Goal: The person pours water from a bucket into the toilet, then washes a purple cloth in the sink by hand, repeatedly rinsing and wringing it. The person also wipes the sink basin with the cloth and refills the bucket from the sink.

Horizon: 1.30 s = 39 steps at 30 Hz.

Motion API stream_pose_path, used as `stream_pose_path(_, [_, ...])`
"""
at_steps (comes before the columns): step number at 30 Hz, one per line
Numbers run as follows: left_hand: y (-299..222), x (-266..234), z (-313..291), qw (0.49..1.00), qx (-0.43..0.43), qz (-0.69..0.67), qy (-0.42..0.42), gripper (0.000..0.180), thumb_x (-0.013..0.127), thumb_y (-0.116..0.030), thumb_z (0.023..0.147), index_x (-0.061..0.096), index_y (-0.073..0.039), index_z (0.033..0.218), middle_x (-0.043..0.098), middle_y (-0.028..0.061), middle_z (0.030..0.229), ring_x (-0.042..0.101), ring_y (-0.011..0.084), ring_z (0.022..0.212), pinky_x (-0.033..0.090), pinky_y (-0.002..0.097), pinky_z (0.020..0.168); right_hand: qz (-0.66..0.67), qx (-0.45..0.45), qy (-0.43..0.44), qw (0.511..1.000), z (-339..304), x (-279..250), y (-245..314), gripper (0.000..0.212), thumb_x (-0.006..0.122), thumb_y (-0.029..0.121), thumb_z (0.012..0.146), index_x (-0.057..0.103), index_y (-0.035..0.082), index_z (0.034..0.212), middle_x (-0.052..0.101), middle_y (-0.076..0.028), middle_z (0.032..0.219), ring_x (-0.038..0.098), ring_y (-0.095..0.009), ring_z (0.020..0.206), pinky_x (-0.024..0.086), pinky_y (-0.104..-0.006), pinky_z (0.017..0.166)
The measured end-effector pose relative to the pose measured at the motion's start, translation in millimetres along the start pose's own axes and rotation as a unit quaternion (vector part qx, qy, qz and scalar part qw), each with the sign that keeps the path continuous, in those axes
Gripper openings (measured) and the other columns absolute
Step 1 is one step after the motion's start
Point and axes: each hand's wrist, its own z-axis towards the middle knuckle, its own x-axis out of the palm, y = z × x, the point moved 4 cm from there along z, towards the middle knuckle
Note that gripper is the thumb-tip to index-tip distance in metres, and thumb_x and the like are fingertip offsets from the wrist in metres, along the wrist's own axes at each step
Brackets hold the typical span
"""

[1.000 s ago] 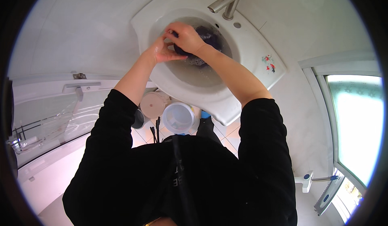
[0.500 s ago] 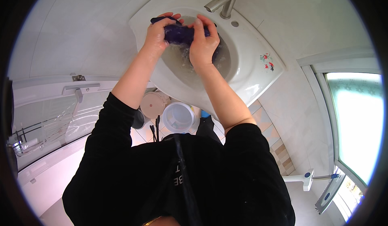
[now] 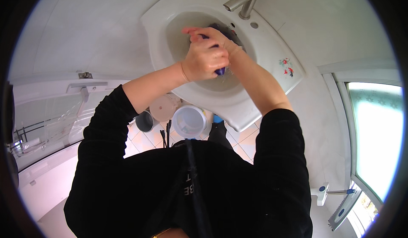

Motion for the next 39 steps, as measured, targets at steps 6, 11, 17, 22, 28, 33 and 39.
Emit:
stream_pose_path(6, [-18,31,-39,0.993,0.088,-0.024,0.080,0.014,0.057,-0.020,0.047,0.052,-0.013,0.059,0.052,-0.0005,0.069,0.055,0.0181,0.073,0.046,0.0286,0.062,-0.368,0.127,-0.057,0.919,-15,47,37,0.017,0.047,0.001,0.074,0.063,-0.001,0.078,0.045,-0.001,0.049,0.043,-0.010,0.045,0.036,-0.0258,0.045])
stream_pose_path(11, [24,34,-51,0.987,-0.058,-0.112,0.099,0.015,0.063,-0.010,0.056,0.057,-0.010,0.069,0.058,0.0031,0.078,0.057,0.0243,0.080,0.048,0.0330,0.069,-0.185,0.042,-0.263,0.946,1,-11,23,0.017,0.049,0.001,0.077,0.063,-0.001,0.085,0.058,-0.008,0.064,0.054,-0.017,0.052,0.046,-0.0322,0.048])
stream_pose_path(17, [107,1,-77,0.847,-0.523,-0.077,-0.046,0.055,0.067,-0.025,0.072,0.047,-0.004,0.118,0.049,0.0147,0.116,0.040,0.0301,0.115,0.036,0.0404,0.094,0.156,-0.031,-0.428,0.890,7,-64,-21,0.028,0.070,0.013,0.071,0.062,-0.004,0.092,0.062,-0.012,0.094,0.059,-0.024,0.080,0.048,-0.0354,0.071])
stream_pose_path(22, [121,5,-116,0.668,-0.708,-0.228,-0.007,0.065,0.065,-0.033,0.079,0.038,-0.010,0.133,0.039,0.0139,0.129,0.036,0.0292,0.120,0.032,0.0397,0.099,-0.241,-0.035,-0.541,0.805,20,-65,-59,0.030,0.073,0.019,0.071,0.061,0.004,0.094,0.063,-0.013,0.088,0.060,-0.026,0.085,0.045,-0.0371,0.074])
stream_pose_path(28, [98,26,-120,0.419,-0.812,-0.405,0.038,0.073,0.058,-0.040,0.084,0.023,-0.012,0.141,0.023,0.0199,0.142,0.024,0.0385,0.130,0.032,0.0577,0.097,-0.446,-0.085,-0.576,0.680,19,-68,-56,0.026,0.069,0.015,0.072,0.060,0.003,0.093,0.062,-0.011,0.086,0.059,-0.023,0.082,0.046,-0.0333,0.076])
stream_pose_path(33, [83,33,-117,0.188,-0.803,-0.558,-0.095,0.076,0.057,-0.039,0.085,0.016,-0.011,0.142,0.023,0.0241,0.140,0.032,0.0422,0.127,0.031,0.0664,0.095,-0.393,-0.337,-0.290,0.805,-5,29,28,0.021,0.061,0.007,0.073,0.061,0.004,0.094,0.061,-0.013,0.085,0.058,-0.031,0.080,0.048,-0.0344,0.073])
stream_pose_path(39, [98,15,-84,0.715,-0.468,-0.517,0.033,0.027,0.060,-0.026,0.079,0.056,-0.008,0.099,0.058,0.0068,0.098,0.057,0.0171,0.093,0.052,0.0345,0.073,-0.519,-0.535,-0.064,0.664,-56,117,82,0.019,0.063,-0.006,0.070,0.060,0.001,0.087,0.058,-0.010,0.083,0.056,-0.024,0.075,0.047,-0.0317,0.066])
